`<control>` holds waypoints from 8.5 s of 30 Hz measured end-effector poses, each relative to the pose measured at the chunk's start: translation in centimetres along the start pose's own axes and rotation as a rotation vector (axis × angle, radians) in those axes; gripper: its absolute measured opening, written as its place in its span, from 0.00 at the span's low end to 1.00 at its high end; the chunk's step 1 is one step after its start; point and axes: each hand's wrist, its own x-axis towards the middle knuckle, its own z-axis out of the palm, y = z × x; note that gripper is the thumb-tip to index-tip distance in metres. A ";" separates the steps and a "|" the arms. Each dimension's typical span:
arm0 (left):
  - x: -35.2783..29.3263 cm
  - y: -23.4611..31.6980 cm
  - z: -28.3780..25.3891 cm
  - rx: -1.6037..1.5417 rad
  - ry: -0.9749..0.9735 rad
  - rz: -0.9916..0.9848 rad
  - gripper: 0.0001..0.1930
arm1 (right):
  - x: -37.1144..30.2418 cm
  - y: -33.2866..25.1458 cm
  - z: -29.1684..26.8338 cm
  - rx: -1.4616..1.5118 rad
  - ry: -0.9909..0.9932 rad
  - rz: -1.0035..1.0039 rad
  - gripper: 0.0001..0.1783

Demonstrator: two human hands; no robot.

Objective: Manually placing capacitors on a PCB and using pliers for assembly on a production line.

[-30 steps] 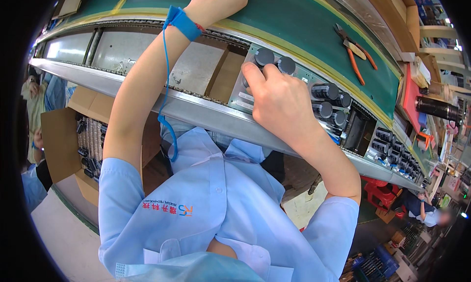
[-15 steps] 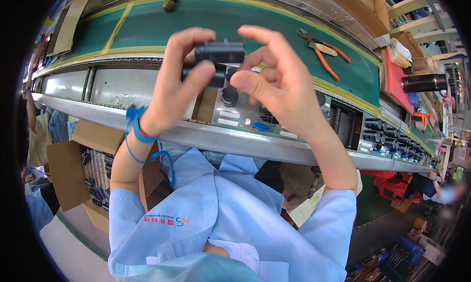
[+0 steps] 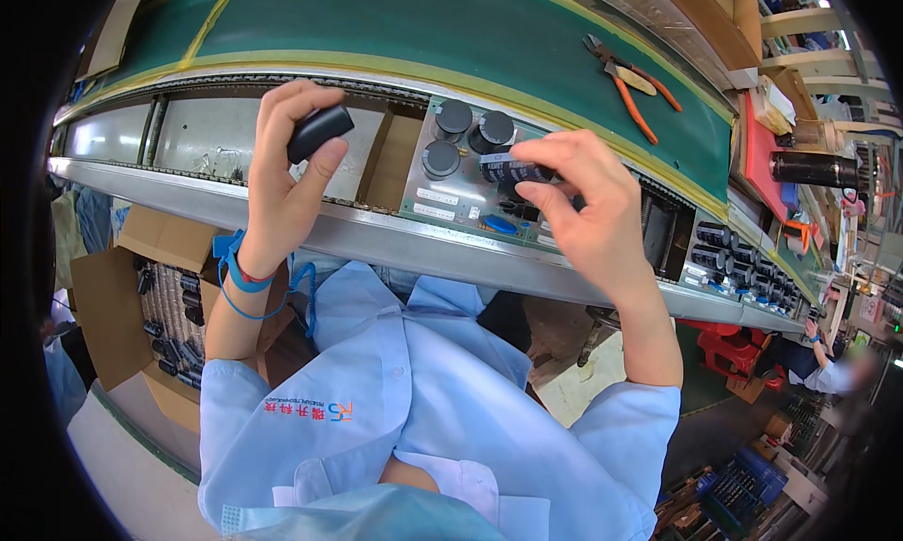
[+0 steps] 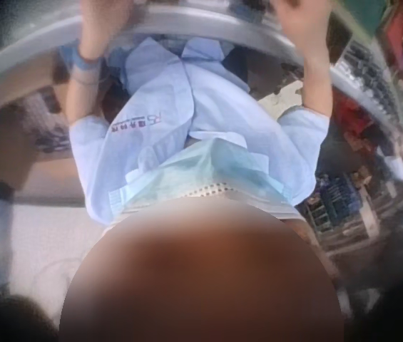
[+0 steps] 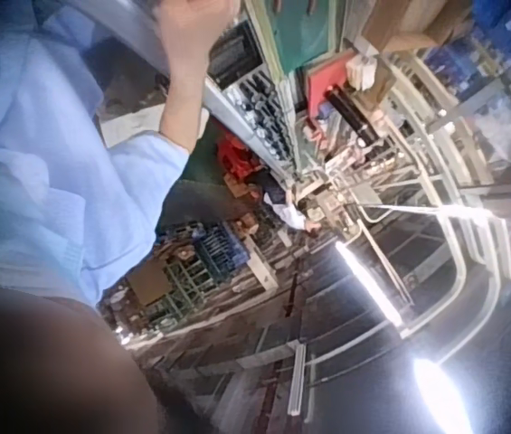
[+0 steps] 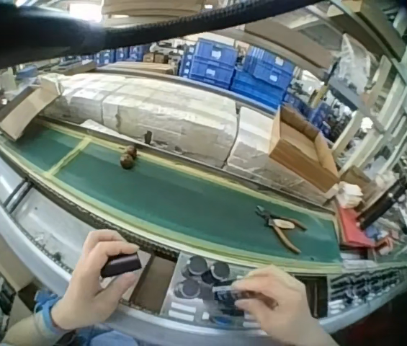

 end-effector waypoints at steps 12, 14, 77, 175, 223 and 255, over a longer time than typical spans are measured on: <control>-1.7 -2.4 -1.1 -0.241 -0.005 -0.223 0.17 | 0.4 -0.3 2.2 -0.472 -0.136 -0.230 0.20; -1.5 -2.2 -1.0 -0.318 0.006 -0.253 0.18 | 0.7 -0.3 2.2 -0.503 -0.133 -0.244 0.20; -2.1 2.1 -3.4 -0.515 -0.024 -0.232 0.28 | 5.6 13.5 -10.5 -0.729 -0.076 0.155 0.37; -1.3 2.4 -9.1 0.724 0.328 0.152 0.18 | 11.8 15.5 -10.1 -0.602 -0.181 0.145 0.31; -8.5 2.1 -8.5 -1.352 0.252 -0.601 0.17 | 5.1 -3.4 -1.6 -0.031 -0.056 -0.103 0.27; -7.1 5.9 -3.2 -1.396 0.310 -0.509 0.22 | 4.2 -8.0 4.2 -0.247 -0.142 -0.490 0.31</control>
